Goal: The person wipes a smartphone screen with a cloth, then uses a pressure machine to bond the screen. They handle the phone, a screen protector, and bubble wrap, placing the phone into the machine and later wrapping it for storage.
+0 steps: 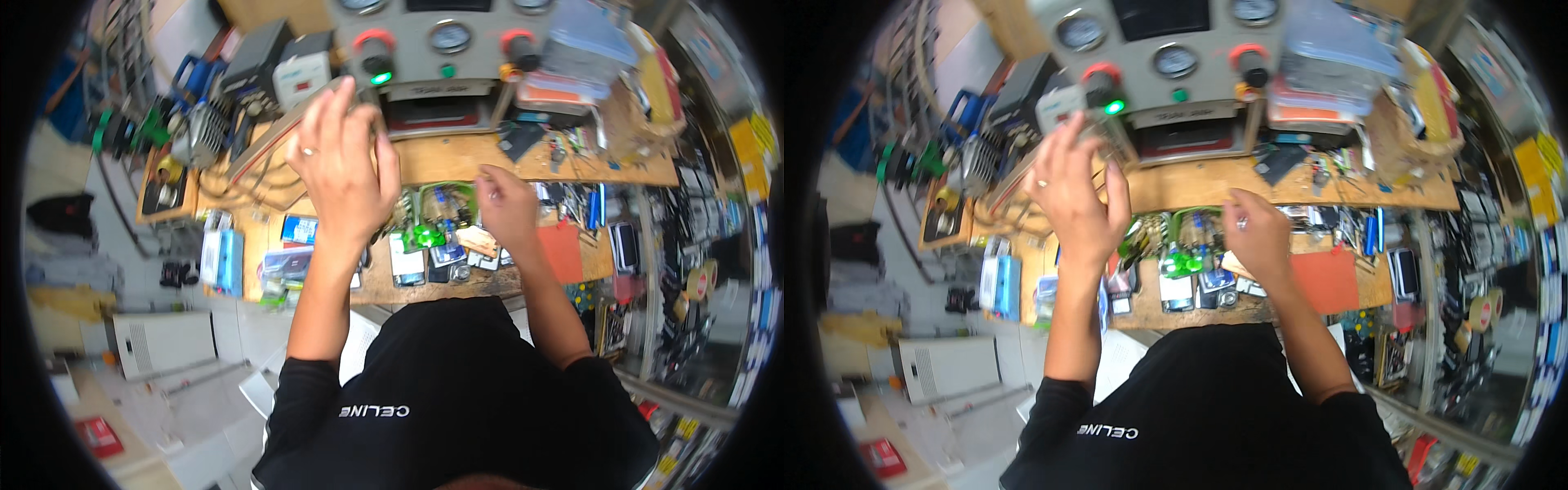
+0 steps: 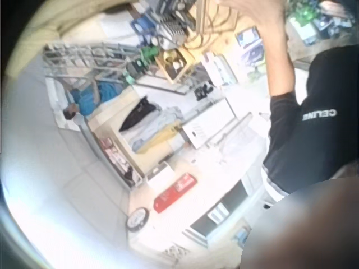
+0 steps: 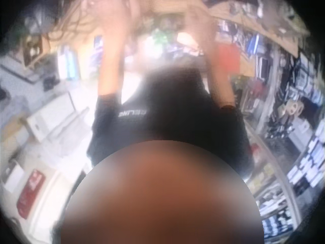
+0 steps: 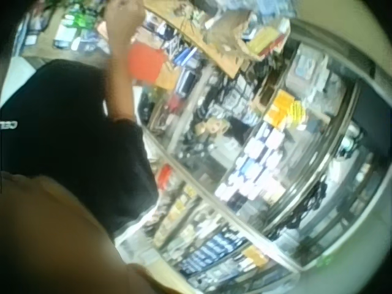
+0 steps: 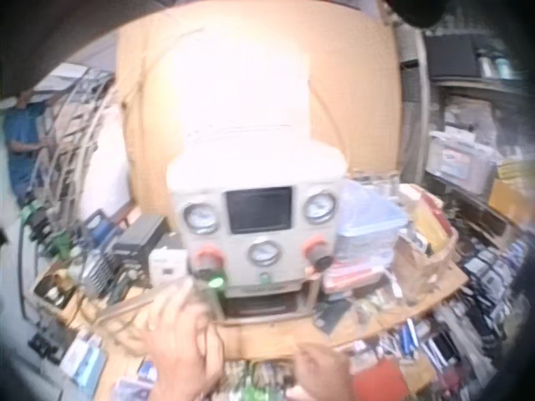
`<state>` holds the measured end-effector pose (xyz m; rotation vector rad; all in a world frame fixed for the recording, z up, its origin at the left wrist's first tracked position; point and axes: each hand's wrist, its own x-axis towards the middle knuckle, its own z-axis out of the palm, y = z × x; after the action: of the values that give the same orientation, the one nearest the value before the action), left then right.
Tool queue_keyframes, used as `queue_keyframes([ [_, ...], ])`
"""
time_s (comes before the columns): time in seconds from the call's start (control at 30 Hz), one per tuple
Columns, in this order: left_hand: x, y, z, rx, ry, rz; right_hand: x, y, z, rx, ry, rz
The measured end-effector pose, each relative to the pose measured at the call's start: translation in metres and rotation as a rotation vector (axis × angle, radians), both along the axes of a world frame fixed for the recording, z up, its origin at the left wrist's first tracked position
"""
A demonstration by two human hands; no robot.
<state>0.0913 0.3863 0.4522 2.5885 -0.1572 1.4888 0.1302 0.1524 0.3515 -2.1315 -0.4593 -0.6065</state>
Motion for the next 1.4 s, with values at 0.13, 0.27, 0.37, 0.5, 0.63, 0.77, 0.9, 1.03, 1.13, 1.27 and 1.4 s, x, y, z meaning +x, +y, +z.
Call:
queue_keyframes([
  [0.13, -0.031, 0.081, 0.018, -0.087, -0.033, 0.333, -0.019, -0.059, -0.028, 0.094, 0.278, -0.01],
  [0.27, -0.06, 0.089, 0.001, -0.379, 0.084, 0.207, -0.037, -0.125, -0.073, 0.144, 0.347, -0.043],
  [0.37, -0.08, 0.027, -0.019, -0.346, 0.016, 0.167, -0.048, -0.145, -0.076, 0.296, 0.521, 0.008],
  [0.5, -0.086, -0.062, -0.021, -0.566, 0.184, -0.206, -0.036, -0.117, -0.033, 0.269, 0.45, 0.208],
  [0.63, -0.091, -0.099, -0.029, -0.621, 0.197, -0.438, 0.002, -0.045, -0.021, 0.404, 0.271, 0.457],
  [0.77, -0.113, -0.099, -0.076, -0.582, 0.37, -0.467, 0.042, -0.027, -0.018, 0.272, 0.292, 0.196],
  [0.9, -0.147, -0.07, -0.127, -0.755, 0.482, -0.373, 0.041, -0.032, -0.027, 0.085, 0.098, 0.155],
  [1.03, -0.18, -0.038, -0.146, -0.788, 0.529, -0.118, 0.044, -0.026, -0.037, 0.125, 0.081, 0.128],
  [1.13, -0.199, -0.01, -0.147, -0.634, 0.717, -0.14, 0.056, -0.023, -0.039, 0.207, 0.168, 0.161],
  [1.27, -0.208, -0.007, -0.143, -0.895, 0.785, -0.09, 0.067, -0.023, -0.036, 0.308, 0.255, 0.248],
  [1.4, -0.187, -0.014, -0.13, -0.642, 0.689, -0.124, 0.064, -0.022, -0.037, 0.268, 0.209, 0.206],
])
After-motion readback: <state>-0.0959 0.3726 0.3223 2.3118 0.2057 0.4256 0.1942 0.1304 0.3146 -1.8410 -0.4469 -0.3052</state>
